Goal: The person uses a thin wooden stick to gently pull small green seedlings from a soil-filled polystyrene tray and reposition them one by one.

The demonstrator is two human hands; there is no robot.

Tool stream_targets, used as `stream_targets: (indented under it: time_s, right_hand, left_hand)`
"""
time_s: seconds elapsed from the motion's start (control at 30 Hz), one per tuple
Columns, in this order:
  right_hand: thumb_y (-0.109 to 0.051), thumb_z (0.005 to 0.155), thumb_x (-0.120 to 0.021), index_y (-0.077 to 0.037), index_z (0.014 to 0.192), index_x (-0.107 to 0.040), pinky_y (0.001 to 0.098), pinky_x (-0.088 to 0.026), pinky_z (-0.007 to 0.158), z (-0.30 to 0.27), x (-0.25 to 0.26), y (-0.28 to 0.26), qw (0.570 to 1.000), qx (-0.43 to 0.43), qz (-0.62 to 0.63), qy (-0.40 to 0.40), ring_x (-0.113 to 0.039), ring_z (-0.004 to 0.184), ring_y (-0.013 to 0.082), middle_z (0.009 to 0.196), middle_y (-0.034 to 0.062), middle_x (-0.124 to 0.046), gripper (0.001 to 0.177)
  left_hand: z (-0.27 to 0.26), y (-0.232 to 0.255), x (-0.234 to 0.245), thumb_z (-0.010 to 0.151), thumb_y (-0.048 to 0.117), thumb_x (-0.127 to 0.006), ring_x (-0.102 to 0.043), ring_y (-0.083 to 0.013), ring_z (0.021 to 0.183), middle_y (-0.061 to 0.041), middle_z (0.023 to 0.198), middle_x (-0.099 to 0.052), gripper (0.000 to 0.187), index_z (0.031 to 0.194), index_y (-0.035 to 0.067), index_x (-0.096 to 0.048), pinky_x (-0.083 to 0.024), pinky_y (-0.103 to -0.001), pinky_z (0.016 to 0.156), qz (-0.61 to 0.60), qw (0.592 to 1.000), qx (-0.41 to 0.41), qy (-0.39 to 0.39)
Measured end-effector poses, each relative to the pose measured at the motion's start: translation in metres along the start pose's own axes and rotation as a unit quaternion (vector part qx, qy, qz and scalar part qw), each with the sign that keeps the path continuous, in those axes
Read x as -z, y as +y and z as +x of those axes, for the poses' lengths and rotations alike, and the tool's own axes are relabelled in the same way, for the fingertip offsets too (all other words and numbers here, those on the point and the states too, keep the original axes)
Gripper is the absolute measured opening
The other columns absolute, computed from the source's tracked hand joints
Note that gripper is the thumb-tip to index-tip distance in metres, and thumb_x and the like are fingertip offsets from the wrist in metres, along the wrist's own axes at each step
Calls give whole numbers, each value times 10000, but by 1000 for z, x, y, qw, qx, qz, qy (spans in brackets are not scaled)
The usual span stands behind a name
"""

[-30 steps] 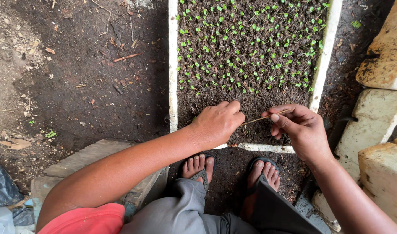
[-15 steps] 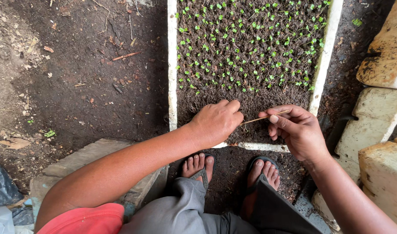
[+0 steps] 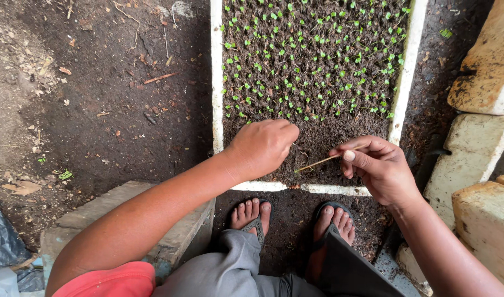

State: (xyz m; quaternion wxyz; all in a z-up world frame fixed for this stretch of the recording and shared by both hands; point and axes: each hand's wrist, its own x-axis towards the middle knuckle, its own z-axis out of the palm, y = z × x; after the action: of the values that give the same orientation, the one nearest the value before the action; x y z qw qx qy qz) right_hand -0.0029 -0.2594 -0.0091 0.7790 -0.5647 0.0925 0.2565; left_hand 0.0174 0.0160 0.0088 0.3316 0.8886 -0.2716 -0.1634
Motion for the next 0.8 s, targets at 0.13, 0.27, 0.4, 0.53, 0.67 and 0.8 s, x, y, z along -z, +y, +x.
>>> stream_targets:
  time_s: [0.13, 0.27, 0.4, 0.53, 0.67, 0.8]
  right_hand:
    - [68, 862, -689, 53, 972, -726, 282, -578, 559, 4, -2, -13, 995, 40, -92, -21, -678, 650, 181, 977, 251, -736, 117]
    - [-60, 822, -771, -25, 872, -769, 307, -582, 857, 10, -4, -41, 969, 20, -238, -60, -742, 982, 218, 981, 150, -796, 62]
    - [-25, 796, -778, -8, 926, -785, 301, -604, 849, 23, -7, -54, 958, 45, -270, -83, -724, 1029, 220, 1012, 148, -795, 131]
    - [26, 810, -737, 71, 1025, -770, 317, -626, 837, 52, -18, -70, 962, 8, -253, -106, -781, 863, 241, 941, 198, -815, 222]
    - [67, 876, -647, 93, 1066, -689, 428, -688, 841, 89, -49, -99, 970, 38, -217, -104, -786, 862, 339, 945, 265, -765, 196]
    - [19, 968, -603, 32, 1120, -643, 384, -678, 885, 145, -74, -127, 961, 75, -226, -142, -760, 920, 285, 1021, 202, -730, 157]
  left_hand:
    - [1, -9, 10, 974, 9, -533, -702, -214, 728, -87, 801, -643, 145, 920, 49, -662, -586, -319, 676, -64, 997, 24, 22]
    - [1, -27, 13, 929, 74, -603, -636, -246, 748, -51, 906, -616, 44, 898, 97, -623, -498, -414, 633, -89, 993, 53, 59]
    - [1, -53, 48, 907, 33, -654, -624, -206, 809, -61, 888, -631, 40, 889, 68, -647, -501, -354, 729, -123, 985, 30, 119]
    - [-1, -79, 103, 914, 50, -645, -637, -176, 868, -48, 953, -657, 73, 872, 109, -644, -538, -318, 798, -122, 974, 110, 155]
    - [-2, -101, 156, 1003, 68, -620, -561, -107, 719, -8, 888, -655, 84, 939, 120, -636, -506, -225, 632, -128, 948, 269, 109]
    - [10, -140, 172, 956, 20, -604, -532, -88, 647, 14, 832, -593, 119, 939, 128, -653, -490, -248, 518, -164, 944, 255, 131]
